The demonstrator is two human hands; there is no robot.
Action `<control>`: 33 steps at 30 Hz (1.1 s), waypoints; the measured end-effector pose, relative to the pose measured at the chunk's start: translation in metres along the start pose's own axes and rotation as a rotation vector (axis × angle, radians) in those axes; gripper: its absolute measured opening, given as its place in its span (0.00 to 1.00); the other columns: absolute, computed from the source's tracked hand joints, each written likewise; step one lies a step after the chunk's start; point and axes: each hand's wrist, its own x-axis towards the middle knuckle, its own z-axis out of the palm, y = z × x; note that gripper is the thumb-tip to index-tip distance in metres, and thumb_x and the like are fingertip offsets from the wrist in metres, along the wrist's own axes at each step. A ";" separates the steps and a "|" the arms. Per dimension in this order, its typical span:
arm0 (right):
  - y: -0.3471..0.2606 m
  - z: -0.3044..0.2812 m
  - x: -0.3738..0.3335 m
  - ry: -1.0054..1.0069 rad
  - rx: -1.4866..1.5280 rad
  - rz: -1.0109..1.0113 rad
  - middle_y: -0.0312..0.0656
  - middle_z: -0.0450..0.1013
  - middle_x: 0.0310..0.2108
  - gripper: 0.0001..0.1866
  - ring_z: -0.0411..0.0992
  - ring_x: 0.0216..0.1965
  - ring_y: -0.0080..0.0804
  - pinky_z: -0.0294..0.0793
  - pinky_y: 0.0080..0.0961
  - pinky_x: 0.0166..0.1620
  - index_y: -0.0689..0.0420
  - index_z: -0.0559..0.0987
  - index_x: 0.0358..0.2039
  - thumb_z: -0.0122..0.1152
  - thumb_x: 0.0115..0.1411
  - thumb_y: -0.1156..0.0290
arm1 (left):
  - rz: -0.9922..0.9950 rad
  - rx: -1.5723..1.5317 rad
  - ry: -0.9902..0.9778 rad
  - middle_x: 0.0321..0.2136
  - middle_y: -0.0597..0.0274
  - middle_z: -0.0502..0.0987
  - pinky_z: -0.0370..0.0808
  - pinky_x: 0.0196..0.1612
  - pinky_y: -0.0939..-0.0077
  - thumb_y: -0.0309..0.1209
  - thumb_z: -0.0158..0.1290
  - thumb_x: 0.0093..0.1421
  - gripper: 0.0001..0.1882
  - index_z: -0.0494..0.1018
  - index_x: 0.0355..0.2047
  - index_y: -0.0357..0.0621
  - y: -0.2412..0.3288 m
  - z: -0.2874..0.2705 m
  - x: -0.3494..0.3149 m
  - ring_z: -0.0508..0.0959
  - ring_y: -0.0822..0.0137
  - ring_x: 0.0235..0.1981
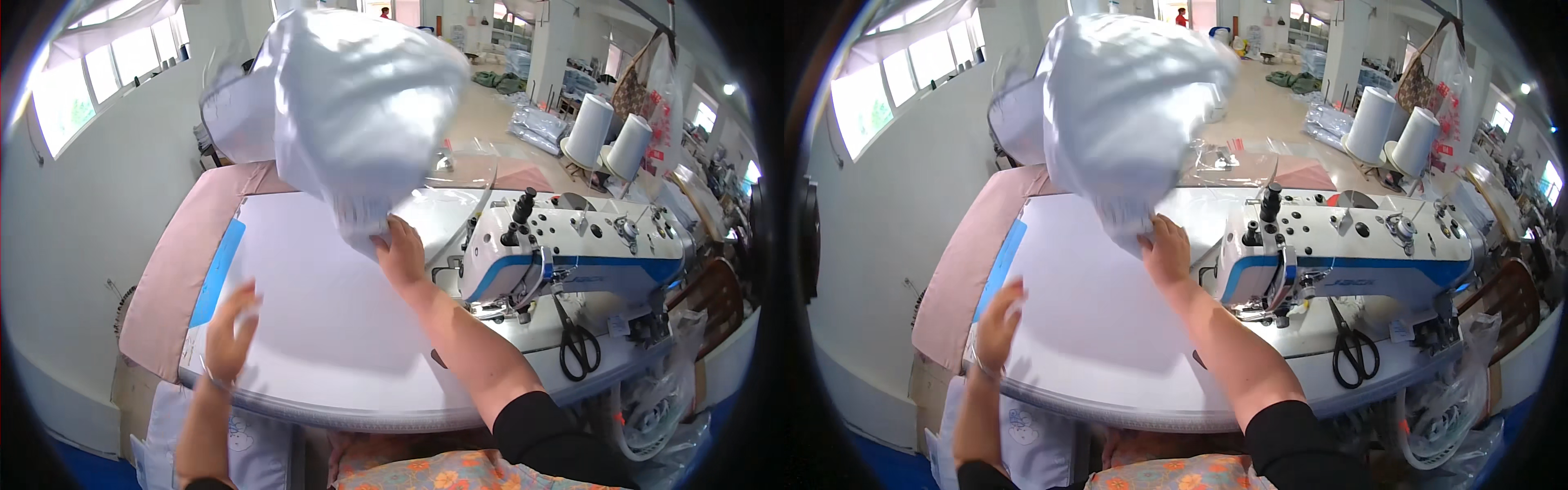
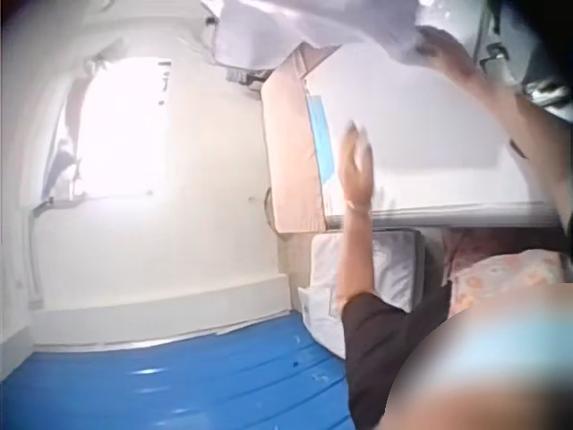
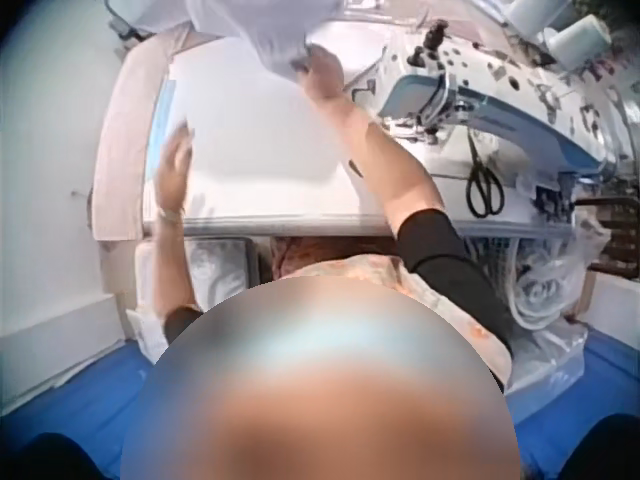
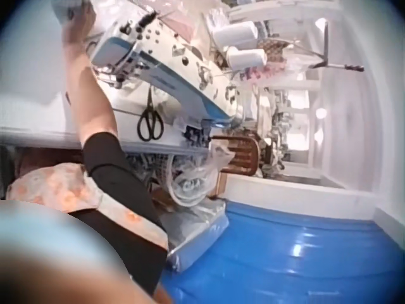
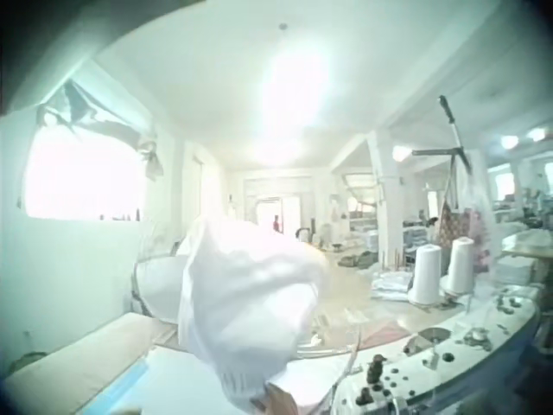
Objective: Sewing and assembling plastic garment covers using an industrial sewing machine.
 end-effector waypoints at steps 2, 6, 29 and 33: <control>-0.016 -0.018 -0.019 0.425 0.034 -0.181 0.56 0.66 0.61 0.30 0.65 0.61 0.52 0.67 0.44 0.59 0.60 0.70 0.59 0.65 0.56 0.69 | -0.018 -0.151 0.210 0.55 0.43 0.73 0.69 0.61 0.63 0.17 0.48 0.61 0.12 0.76 0.44 0.33 0.001 0.021 -0.075 0.73 0.54 0.58; -0.036 -0.045 -0.071 0.357 0.141 -0.423 0.56 0.58 0.67 0.34 0.59 0.65 0.55 0.61 0.45 0.65 0.58 0.68 0.63 0.65 0.55 0.74 | -0.208 -0.112 0.488 0.50 0.45 0.76 0.74 0.55 0.67 0.17 0.47 0.64 0.09 0.77 0.40 0.33 0.003 0.066 -0.203 0.78 0.57 0.49; -0.082 -0.114 -0.251 -0.666 -0.374 -0.659 0.60 0.53 0.69 0.45 0.51 0.69 0.65 0.50 0.57 0.69 0.58 0.58 0.67 0.54 0.44 0.84 | -1.106 0.930 -0.337 0.69 0.51 0.55 0.58 0.66 0.48 0.36 0.57 0.53 0.41 0.57 0.68 0.48 -0.266 0.140 -0.513 0.55 0.51 0.69; -0.085 -0.114 -0.248 -0.648 -0.366 -0.675 0.61 0.53 0.69 0.45 0.51 0.69 0.66 0.50 0.58 0.69 0.58 0.58 0.67 0.54 0.43 0.84 | -1.112 0.738 -0.039 0.56 0.46 0.72 0.74 0.52 0.56 0.32 0.55 0.55 0.28 0.68 0.58 0.45 -0.271 0.114 -0.533 0.74 0.54 0.56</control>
